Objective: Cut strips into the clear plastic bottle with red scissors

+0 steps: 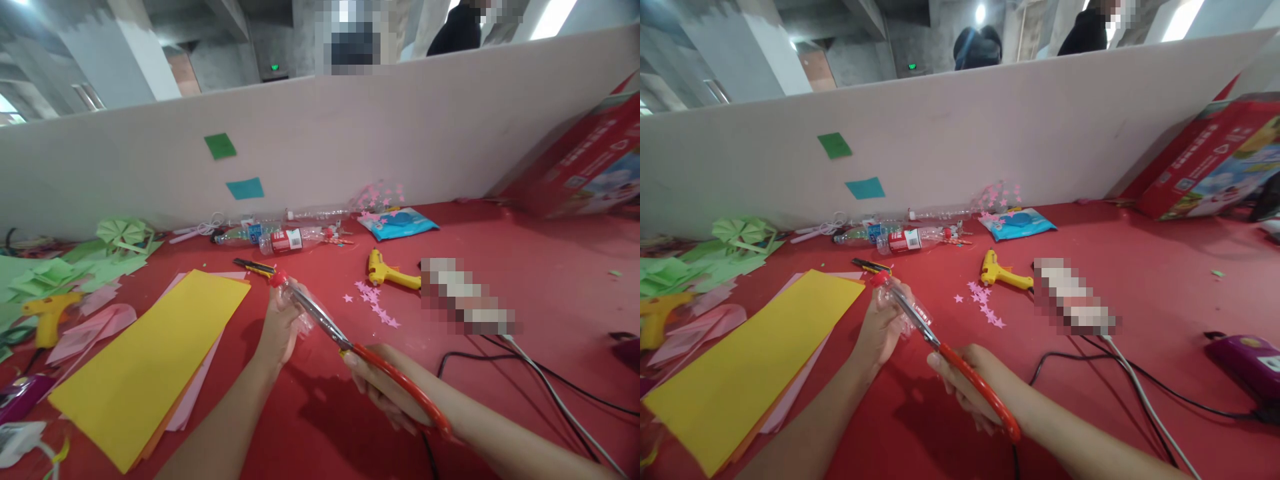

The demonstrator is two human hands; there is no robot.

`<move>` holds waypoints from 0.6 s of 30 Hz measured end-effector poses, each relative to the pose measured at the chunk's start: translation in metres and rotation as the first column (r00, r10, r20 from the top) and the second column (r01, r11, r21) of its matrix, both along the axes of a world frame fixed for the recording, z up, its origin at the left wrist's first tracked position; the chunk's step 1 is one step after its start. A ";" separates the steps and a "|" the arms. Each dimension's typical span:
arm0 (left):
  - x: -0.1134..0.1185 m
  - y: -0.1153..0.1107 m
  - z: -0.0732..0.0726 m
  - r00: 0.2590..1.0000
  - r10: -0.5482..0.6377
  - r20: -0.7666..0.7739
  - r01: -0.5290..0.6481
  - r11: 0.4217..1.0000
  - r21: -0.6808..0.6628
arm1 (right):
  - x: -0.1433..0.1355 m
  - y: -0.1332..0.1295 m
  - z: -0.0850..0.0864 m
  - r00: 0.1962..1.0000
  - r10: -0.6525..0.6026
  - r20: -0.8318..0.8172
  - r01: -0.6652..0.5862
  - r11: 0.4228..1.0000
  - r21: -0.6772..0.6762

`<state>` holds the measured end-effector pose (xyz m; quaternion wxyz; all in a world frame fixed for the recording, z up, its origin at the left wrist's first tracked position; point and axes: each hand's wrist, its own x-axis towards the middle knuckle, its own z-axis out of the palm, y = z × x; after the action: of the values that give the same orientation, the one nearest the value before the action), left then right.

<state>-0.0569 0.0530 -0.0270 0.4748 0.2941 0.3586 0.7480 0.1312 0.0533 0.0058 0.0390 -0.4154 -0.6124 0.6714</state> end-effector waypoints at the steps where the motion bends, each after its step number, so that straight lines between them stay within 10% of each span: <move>1: -0.001 0.000 0.000 1.000 -0.005 -0.004 0.005 1.000 0.004 | 0.000 0.000 0.000 1.000 0.003 0.011 -0.002 1.000 -0.008; 18: -0.007 0.001 0.002 0.995 0.033 -0.096 -0.037 0.998 -0.043 | 0.008 0.012 -0.015 0.996 0.063 -0.065 -0.063 0.998 0.004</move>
<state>-0.0644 0.0542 -0.0255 0.4505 0.3123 0.4025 0.7332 0.1390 0.0653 -0.0094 0.0380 -0.3739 -0.6244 0.6848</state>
